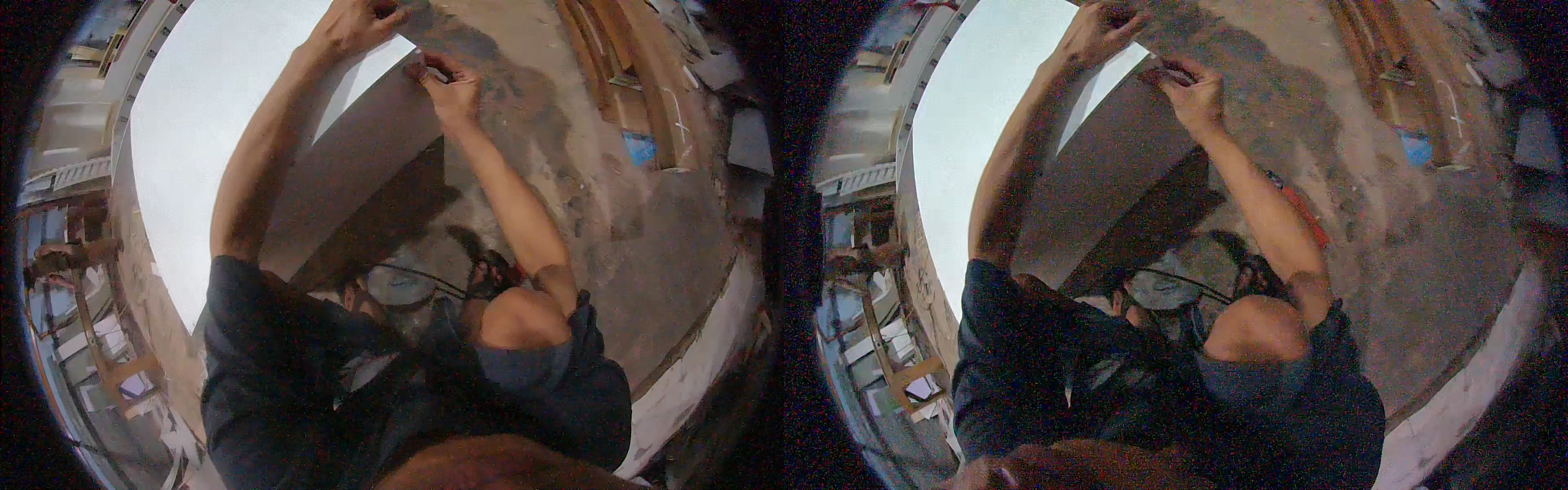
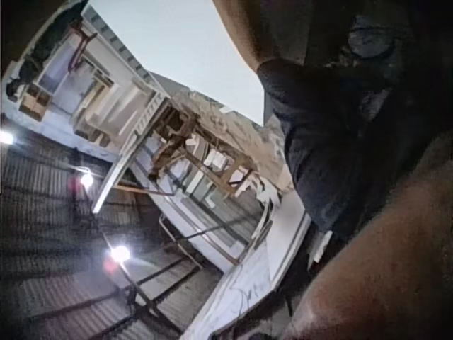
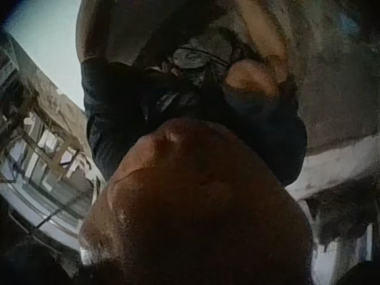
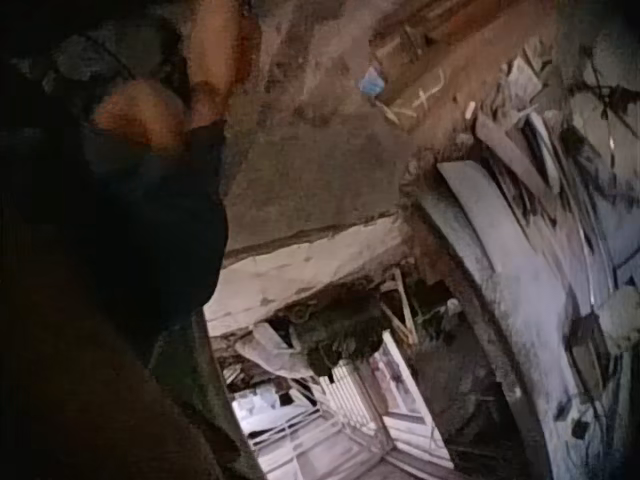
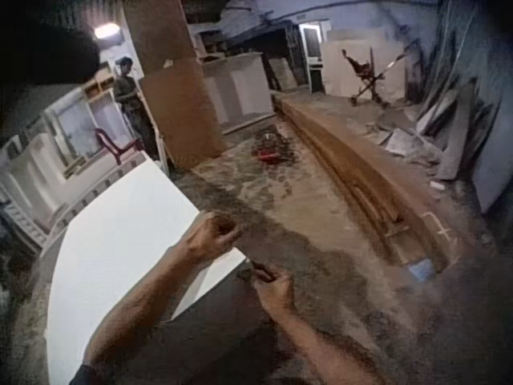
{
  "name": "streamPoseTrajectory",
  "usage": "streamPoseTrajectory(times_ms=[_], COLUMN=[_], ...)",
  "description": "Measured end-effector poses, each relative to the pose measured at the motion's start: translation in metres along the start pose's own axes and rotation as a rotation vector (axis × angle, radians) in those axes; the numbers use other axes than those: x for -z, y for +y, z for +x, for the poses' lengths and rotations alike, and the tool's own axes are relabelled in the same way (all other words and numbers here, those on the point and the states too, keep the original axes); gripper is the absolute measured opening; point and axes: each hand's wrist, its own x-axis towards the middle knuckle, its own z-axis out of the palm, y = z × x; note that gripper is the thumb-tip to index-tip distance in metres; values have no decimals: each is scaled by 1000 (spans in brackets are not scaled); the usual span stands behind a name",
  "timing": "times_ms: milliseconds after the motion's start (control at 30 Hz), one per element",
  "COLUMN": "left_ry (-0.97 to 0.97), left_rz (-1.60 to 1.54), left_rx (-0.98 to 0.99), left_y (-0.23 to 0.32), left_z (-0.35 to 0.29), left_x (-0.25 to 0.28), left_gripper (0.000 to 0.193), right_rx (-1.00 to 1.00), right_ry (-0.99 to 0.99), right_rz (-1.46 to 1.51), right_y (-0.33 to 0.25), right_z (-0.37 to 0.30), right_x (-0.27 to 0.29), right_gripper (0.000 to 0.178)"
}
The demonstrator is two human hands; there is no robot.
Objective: The person uses a power drill and screws to attach a white panel to a cabinet structure. They position the panel by hand and drive several screws into the pre-drilled holes along the edge.
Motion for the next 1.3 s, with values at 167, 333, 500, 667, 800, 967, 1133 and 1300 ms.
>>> streamPoseTrajectory(times_ms=[167, 333, 500, 667, 800, 967, 1133, 1300], left_ry=[60, 116, 172, 222, 208, 393, 38, 55], left_rz=[94, 19, 84, 138, 150, 326, 260, 290], left_rx=[19, -10, 62, 40, 19, -129, 169, 210], left_y=[6, 8, 20, 14, 17, 5, 24, 25], left_z=[-2, 1, -7, -7, -3, -8, -10, -22], left_x=[-3, -3, -1, 3, 3, -5, 2, -4], left_gripper=[36, 34, 37, 37, 36, 37, 39, 40], right_rx=[99, 217, 204, 136, 138, 204, 221, 314], right_ry=[20, -14, 30, 33, -72, -96, -198, -176], right_rz=[13, -26, -69, -75, -19, -112, -177, -239], right_y=[-4, -8, -2, -7, -24, -38, -36, -31], right_z=[-1, 7, 0, -1, -4, -9, 5, 4], right_x=[-4, -3, -3, -6, -9, -14, -2, -4], right_gripper=[25, 18, 21, 25, 34, 38, 35, 27])
